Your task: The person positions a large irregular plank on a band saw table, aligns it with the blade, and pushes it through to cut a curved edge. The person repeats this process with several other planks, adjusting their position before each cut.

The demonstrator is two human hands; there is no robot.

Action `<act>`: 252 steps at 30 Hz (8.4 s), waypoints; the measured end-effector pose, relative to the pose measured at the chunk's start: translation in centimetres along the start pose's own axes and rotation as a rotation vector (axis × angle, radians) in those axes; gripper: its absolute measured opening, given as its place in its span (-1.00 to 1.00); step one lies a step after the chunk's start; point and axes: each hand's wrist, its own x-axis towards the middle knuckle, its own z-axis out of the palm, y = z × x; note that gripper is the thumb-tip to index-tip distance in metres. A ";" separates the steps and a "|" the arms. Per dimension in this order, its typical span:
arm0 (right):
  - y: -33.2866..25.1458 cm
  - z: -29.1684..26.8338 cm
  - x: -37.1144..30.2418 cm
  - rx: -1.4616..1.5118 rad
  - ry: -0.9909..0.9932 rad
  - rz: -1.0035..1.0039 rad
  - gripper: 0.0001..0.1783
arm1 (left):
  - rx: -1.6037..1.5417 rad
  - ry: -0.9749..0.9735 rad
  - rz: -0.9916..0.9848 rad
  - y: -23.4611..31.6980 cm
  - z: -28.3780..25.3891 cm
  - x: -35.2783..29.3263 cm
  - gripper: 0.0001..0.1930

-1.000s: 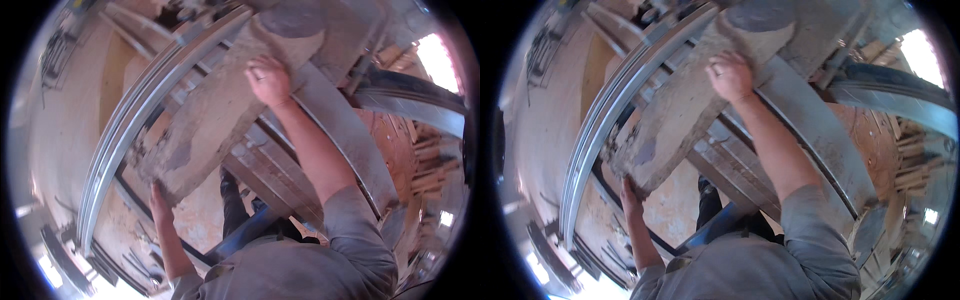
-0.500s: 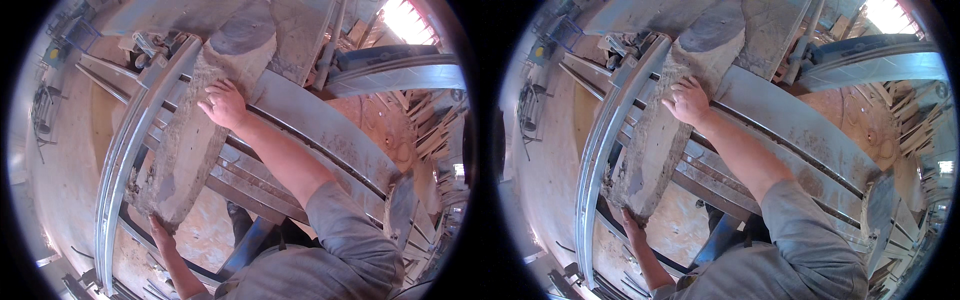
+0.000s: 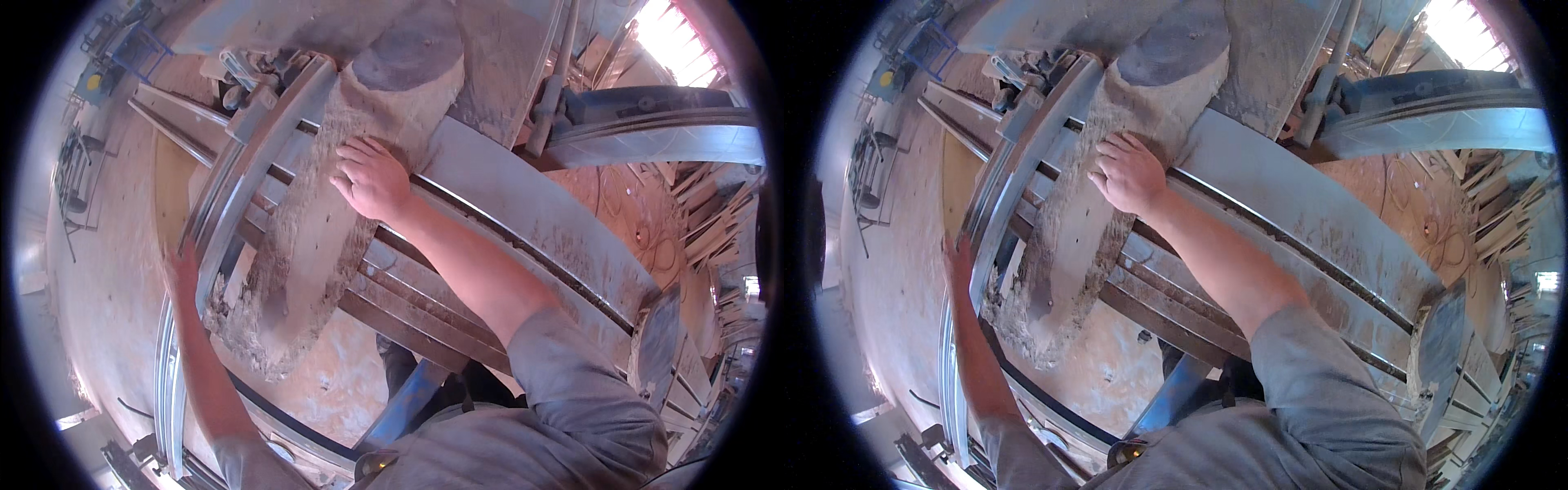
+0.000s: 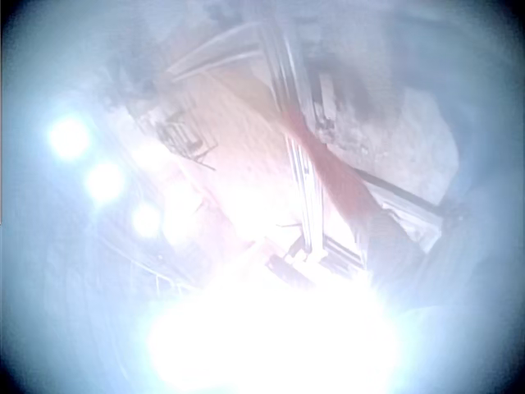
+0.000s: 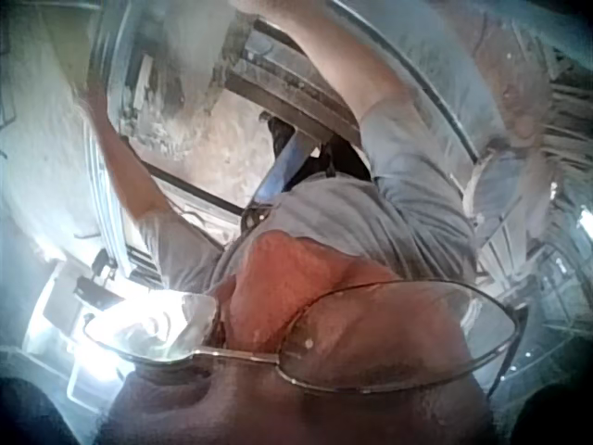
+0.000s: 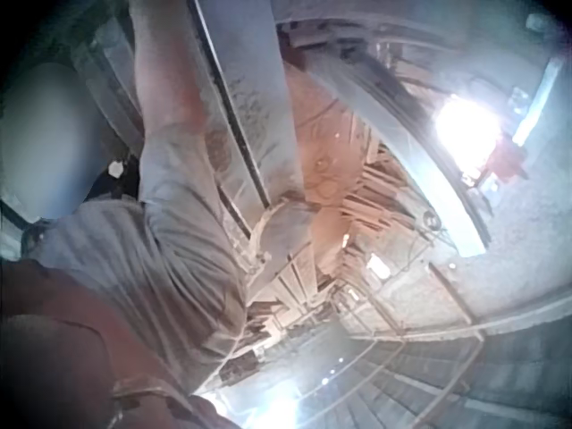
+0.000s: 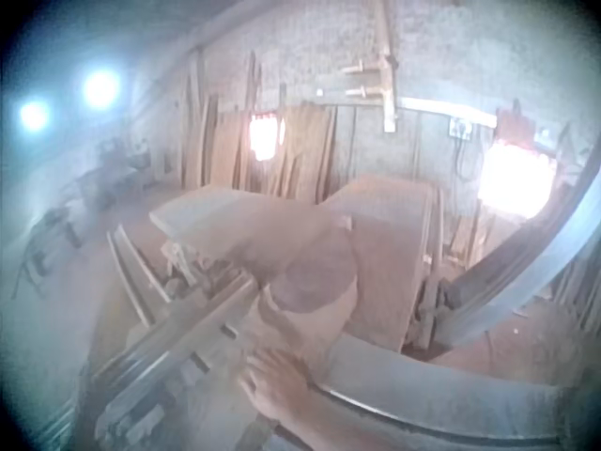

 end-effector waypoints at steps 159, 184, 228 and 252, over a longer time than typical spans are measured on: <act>-0.3 0.4 0.4 -0.007 0.112 0.008 -0.78 | -0.830 0.196 -0.660 8.5 -4.7 -29.2 -0.40; 27.2 -20.0 1.2 0.936 -0.042 1.326 -0.15 | -0.684 -0.139 -0.661 9.2 -10.2 -49.9 -0.60; 10.3 -41.2 -18.4 0.897 0.493 1.370 -0.44 | -0.913 -0.197 -0.921 6.0 -9.8 -58.4 -0.52; -38.8 -25.0 -27.8 2.801 -1.965 0.765 -0.39 | -1.042 0.230 -1.284 13.8 -27.1 -82.0 -0.53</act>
